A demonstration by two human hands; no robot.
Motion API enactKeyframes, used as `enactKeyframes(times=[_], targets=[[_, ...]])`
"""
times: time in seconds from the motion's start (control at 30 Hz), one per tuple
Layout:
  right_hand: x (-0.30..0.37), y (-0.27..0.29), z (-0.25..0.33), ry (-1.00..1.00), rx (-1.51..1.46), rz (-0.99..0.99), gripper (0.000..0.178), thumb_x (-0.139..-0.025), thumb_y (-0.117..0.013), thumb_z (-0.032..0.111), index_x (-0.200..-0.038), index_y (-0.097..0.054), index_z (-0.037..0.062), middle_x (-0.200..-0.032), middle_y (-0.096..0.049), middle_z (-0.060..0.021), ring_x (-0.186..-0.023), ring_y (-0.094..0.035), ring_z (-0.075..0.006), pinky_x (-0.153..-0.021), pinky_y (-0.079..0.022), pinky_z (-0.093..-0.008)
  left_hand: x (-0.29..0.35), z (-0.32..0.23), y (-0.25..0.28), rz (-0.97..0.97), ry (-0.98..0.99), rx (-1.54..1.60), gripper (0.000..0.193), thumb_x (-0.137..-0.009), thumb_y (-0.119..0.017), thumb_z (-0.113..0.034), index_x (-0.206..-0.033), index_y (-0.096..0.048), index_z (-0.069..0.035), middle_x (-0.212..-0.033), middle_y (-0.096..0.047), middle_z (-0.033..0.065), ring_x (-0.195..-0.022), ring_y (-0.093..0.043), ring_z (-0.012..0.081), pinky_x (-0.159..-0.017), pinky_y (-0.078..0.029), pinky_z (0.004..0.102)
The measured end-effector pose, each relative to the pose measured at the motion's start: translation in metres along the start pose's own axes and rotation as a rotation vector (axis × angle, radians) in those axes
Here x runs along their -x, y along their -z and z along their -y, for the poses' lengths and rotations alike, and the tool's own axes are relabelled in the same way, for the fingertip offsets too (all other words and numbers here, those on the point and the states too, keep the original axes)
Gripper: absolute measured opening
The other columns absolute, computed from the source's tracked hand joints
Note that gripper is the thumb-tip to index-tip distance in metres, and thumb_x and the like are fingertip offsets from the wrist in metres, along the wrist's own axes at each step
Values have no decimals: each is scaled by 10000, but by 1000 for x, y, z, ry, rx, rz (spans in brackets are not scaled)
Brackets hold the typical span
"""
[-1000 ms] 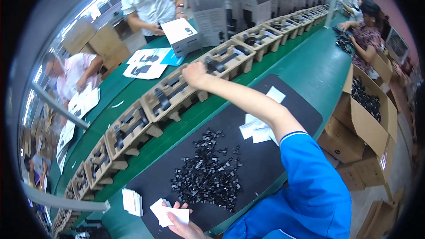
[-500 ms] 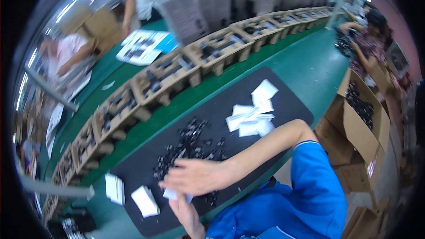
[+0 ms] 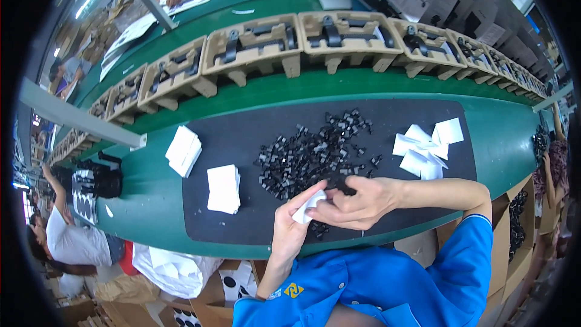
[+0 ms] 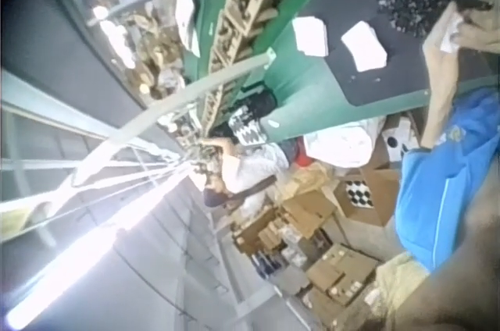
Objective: The person folds small white papers and sorts small black plastic parts by hand, placing them into cardboard boxes.
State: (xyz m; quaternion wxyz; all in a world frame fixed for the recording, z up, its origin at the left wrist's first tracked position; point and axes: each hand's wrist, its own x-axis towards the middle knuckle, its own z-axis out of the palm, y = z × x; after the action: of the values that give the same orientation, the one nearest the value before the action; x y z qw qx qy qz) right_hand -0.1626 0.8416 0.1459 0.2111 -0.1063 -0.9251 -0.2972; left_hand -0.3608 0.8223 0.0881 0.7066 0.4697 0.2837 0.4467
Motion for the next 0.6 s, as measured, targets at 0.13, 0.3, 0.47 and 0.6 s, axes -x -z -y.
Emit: enactKeyframes(times=[0.13, 0.3, 0.47, 0.6], targets=[[-12, 8, 9, -209, -316, 64, 335, -753, -638, 115, -1081, -671, 56, -942, -626, -13, -613, -542, -81, -466, -374, -203, 0, -11, 3, 45, 33, -246, 395, -809, -571, 50, -1197, -617, -4, -1169, -631, 128, -1072, -596, 188, -933, -454, 286], [-15, 22, 25, -497, -739, 239, 159, -815, -636, 94, -959, -662, 31, -995, -650, -88, -639, -648, -150, -457, -502, -248, 9, -6, 5, 34, -60, -574, 298, -645, -773, -55, -916, -657, -19, -856, -659, 99, -805, -637, 257, -722, -491, 327], [2, 25, -24, -714, -814, 19, 104, -801, -664, 74, -901, -666, 47, -1014, -650, -76, -881, -655, -235, -723, -552, -338, 14, -1, 13, -125, -18, -570, 231, -675, -778, -19, -879, -670, -25, -831, -663, 86, -779, -644, 204, -718, -494, 303], [77, 6, -68, -985, -341, 552, 255, -713, -650, 12, -954, -639, 95, -1011, -563, -43, -955, -586, -244, -770, -519, -383, 14, -10, 21, -181, -26, -363, 215, -673, -784, 47, -840, -662, -13, -840, -666, 70, -781, -637, 142, -712, -497, 264]])
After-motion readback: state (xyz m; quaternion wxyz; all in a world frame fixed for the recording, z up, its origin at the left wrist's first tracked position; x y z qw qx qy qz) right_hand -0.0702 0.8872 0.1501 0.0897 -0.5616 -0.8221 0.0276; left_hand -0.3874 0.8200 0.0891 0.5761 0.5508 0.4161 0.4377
